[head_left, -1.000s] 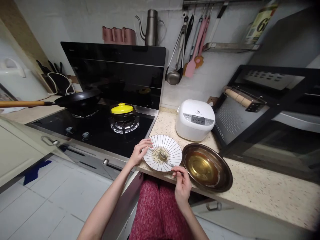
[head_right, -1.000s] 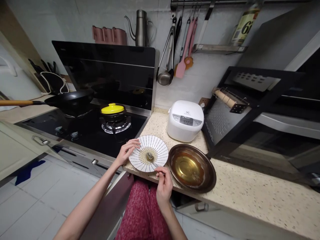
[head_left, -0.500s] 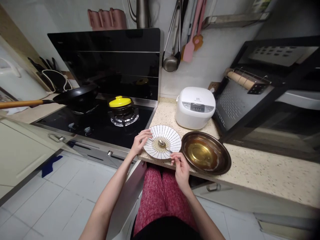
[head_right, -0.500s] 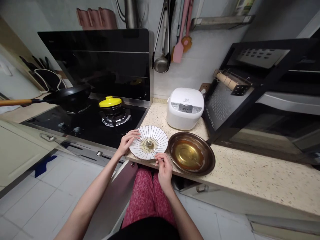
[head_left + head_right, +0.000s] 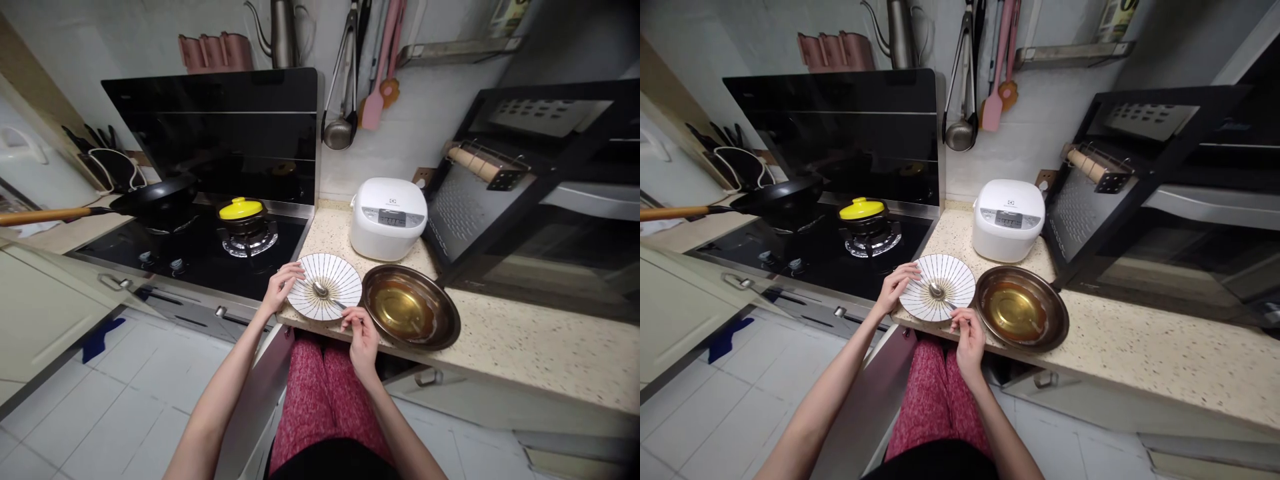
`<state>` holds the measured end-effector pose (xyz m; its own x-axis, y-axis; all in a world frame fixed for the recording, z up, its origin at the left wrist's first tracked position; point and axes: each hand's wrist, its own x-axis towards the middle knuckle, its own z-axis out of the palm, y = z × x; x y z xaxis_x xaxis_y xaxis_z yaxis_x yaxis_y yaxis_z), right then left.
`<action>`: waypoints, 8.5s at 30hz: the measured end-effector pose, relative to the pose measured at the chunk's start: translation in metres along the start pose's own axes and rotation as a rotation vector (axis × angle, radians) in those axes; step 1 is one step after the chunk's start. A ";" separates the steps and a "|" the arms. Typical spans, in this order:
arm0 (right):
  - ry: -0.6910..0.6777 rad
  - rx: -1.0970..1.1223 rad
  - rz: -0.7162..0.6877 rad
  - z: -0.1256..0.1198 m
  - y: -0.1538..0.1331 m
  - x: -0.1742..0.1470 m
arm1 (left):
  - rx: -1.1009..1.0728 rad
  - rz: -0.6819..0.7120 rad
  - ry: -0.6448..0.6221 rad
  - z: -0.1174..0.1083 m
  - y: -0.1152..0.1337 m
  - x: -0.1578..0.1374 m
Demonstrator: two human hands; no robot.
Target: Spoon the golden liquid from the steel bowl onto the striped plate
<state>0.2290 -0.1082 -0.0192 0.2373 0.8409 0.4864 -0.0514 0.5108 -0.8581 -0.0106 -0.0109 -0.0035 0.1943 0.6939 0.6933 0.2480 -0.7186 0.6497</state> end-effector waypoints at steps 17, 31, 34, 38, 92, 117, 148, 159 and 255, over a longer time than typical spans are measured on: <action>0.056 -0.025 -0.126 -0.011 -0.012 0.002 | -0.001 0.000 -0.001 -0.001 0.000 0.000; 0.146 -0.050 -0.194 -0.030 -0.039 0.013 | 0.013 -0.024 -0.006 -0.002 0.000 0.000; 0.194 -0.063 -0.185 -0.040 -0.046 0.014 | 0.014 -0.025 -0.007 -0.003 0.002 0.000; 0.236 -0.103 -0.198 -0.056 -0.051 0.015 | 0.019 -0.026 -0.007 -0.004 0.003 0.001; -0.061 -0.202 -0.262 -0.007 -0.017 0.006 | 0.012 -0.012 0.003 -0.002 0.000 0.000; -0.187 -0.091 -0.184 -0.014 -0.009 0.018 | 0.000 -0.005 0.007 -0.002 0.002 0.000; 0.009 0.147 -0.071 -0.028 -0.028 0.018 | 0.016 -0.022 -0.002 -0.003 0.002 0.001; 0.204 0.096 -0.195 -0.064 -0.051 0.029 | 0.016 -0.039 0.000 -0.003 0.002 0.000; -0.145 0.245 0.032 -0.010 -0.008 0.016 | 0.011 -0.027 -0.001 -0.003 0.003 0.001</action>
<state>0.2425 -0.1004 -0.0066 0.0909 0.8652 0.4932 -0.2941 0.4964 -0.8167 -0.0120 -0.0131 -0.0001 0.1884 0.7130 0.6754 0.2634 -0.6992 0.6646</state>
